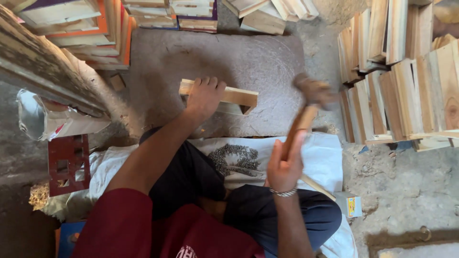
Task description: The person sits on the floor and uses a hammer to attach nails to colorful plastic templates placed against wooden pieces. They repeatedly pick up nails, position the templates, and hammer the nails to secure the wood pieces together.
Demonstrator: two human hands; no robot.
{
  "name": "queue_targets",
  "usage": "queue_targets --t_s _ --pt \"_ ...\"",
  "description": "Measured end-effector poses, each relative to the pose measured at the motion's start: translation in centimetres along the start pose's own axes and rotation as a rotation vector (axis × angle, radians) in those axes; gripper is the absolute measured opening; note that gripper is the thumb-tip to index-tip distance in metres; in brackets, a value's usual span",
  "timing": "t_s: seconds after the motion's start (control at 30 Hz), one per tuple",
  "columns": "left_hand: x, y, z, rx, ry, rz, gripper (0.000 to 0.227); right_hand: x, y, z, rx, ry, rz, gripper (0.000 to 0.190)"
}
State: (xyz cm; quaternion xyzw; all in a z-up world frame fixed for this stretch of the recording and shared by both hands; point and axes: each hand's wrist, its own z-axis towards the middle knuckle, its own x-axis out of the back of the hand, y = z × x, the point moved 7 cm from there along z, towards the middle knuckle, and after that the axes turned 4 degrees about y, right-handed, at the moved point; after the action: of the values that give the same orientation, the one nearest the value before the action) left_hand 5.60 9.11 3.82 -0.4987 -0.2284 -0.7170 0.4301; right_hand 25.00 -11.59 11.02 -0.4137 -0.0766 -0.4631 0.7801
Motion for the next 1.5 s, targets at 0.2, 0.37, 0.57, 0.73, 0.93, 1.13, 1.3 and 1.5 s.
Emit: queue_targets --t_s 0.2,0.37,0.57,0.73,0.93,1.13,1.3,1.5 --pt "1.1 -0.6 -0.1 0.035 -0.031 -0.019 0.021 -4.6 4.9 -2.6 -0.557 -0.530 -0.166 0.076" --pt "2.0 -1.5 -1.2 -0.030 0.019 -0.204 0.070 -2.7 3.3 -6.1 -0.132 -0.296 0.118 0.078" --pt "-5.4 -12.8 -7.0 0.326 0.178 -0.713 0.127 -1.6 5.2 -13.4 -0.572 -0.466 0.124 0.079" --pt "-15.3 -9.4 -7.2 0.444 0.301 -1.081 0.088 -2.4 0.2 -6.8 -0.330 -0.505 0.114 0.074" --pt "-14.7 -0.8 -5.6 0.618 0.320 -1.084 0.040 -1.3 -4.4 0.2 -0.205 -0.222 0.274 0.066" --pt "-9.5 -2.0 -5.2 0.651 0.249 -1.028 0.040 -10.4 -4.9 -0.9 -0.113 -0.497 -0.043 0.071" --pt "-11.9 -1.6 -5.9 0.691 0.118 -0.978 0.048 -10.9 -3.0 -3.9 -0.142 -0.525 0.121 0.078" --pt "-17.3 -3.1 -4.6 0.538 0.106 -0.996 0.058 -7.3 6.4 -10.0 -0.669 -0.443 0.285 0.081"
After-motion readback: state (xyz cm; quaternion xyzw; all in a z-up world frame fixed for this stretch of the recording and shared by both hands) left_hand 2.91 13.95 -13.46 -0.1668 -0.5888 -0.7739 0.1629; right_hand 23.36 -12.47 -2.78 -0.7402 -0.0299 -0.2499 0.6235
